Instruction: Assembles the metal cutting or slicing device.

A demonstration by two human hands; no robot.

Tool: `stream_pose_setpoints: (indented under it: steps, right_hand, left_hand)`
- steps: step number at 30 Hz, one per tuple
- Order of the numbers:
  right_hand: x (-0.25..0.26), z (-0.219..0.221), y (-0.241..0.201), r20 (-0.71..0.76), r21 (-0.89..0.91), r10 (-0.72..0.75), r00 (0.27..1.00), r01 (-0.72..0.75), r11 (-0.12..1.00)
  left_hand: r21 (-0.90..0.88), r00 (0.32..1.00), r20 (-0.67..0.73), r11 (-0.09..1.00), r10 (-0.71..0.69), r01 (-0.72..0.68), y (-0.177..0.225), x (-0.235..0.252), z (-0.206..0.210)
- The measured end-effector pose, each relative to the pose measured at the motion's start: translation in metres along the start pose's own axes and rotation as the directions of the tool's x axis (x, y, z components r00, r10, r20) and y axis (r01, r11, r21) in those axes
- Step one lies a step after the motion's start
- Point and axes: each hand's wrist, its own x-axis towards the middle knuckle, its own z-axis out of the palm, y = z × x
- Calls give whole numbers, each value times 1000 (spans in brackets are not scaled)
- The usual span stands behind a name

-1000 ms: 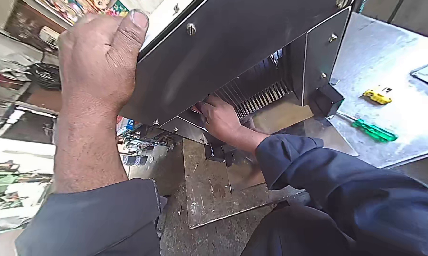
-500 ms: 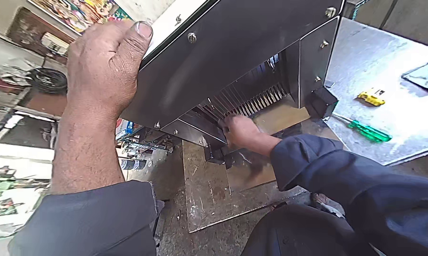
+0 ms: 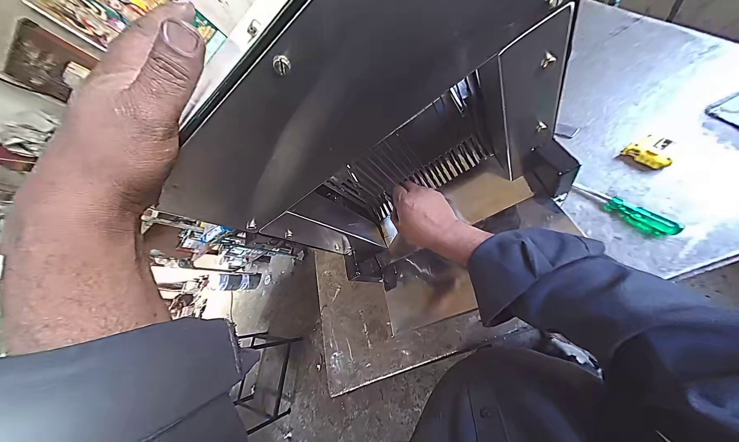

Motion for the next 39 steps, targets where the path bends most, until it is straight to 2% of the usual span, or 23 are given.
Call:
stream_pose_setpoints:
  steps: [5,10,14,16,18,20,21,22,23,25,26,29,30,34,36,38,39]
  right_hand:
    - [0,0,0,81,-49,40,996,-36,998]
    - [0,1,0,45,-35,55,997,-54,998]
    - [7,12,4,57,32,78,995,-80,996]
    - [7,13,3,49,82,44,998,-48,995]
    - [6,11,2,-51,156,-21,998,29,987]
    - [7,6,0,-251,216,-106,962,162,963]
    - [6,7,-1,-293,218,-123,948,191,957]
    - [4,10,0,-243,219,-99,965,154,964]
    - [4,13,3,-125,199,-44,991,68,978]
    - [6,14,11,41,164,32,999,-38,986]
    - [5,12,11,46,168,39,998,-46,985]
    - [8,4,1,-126,239,-3,992,33,970]
    - [7,5,0,-140,241,-13,990,47,969]
    - [12,10,9,68,185,49,996,-61,981]
    - [10,4,5,18,220,20,1000,-24,975]
    - [8,-5,-4,-140,264,-44,989,80,961]
    - [7,-4,-6,-175,257,-60,983,104,961]
  left_hand:
    - [-50,998,-20,997,-62,61,6,-4,1]
    - [-49,998,-20,997,-67,66,1,-6,1]
    - [-8,997,5,997,-73,73,5,-4,0]
    - [15,997,11,997,-74,74,7,-4,0]
    - [22,997,14,997,-70,70,9,-4,1]
    - [13,997,31,997,-70,70,11,-2,0]
    - [10,997,29,997,-75,75,9,-3,1]
    - [13,996,23,996,-84,84,7,-6,0]
    - [18,996,11,996,-86,86,6,-6,-1]
    - [17,997,5,996,-83,82,6,-5,0]
    - [11,997,11,997,-76,76,7,-5,1]
    - [-4,998,6,998,-61,61,5,-1,-1]
    - [-22,998,10,997,-68,69,2,-3,1]
    - [7,996,0,996,-84,84,2,-4,-1]
    - [33,996,-24,995,-92,92,5,-5,-1]
    - [6,996,-28,996,-86,86,8,-3,1]
    - [-14,995,-23,995,-100,100,10,-5,4]
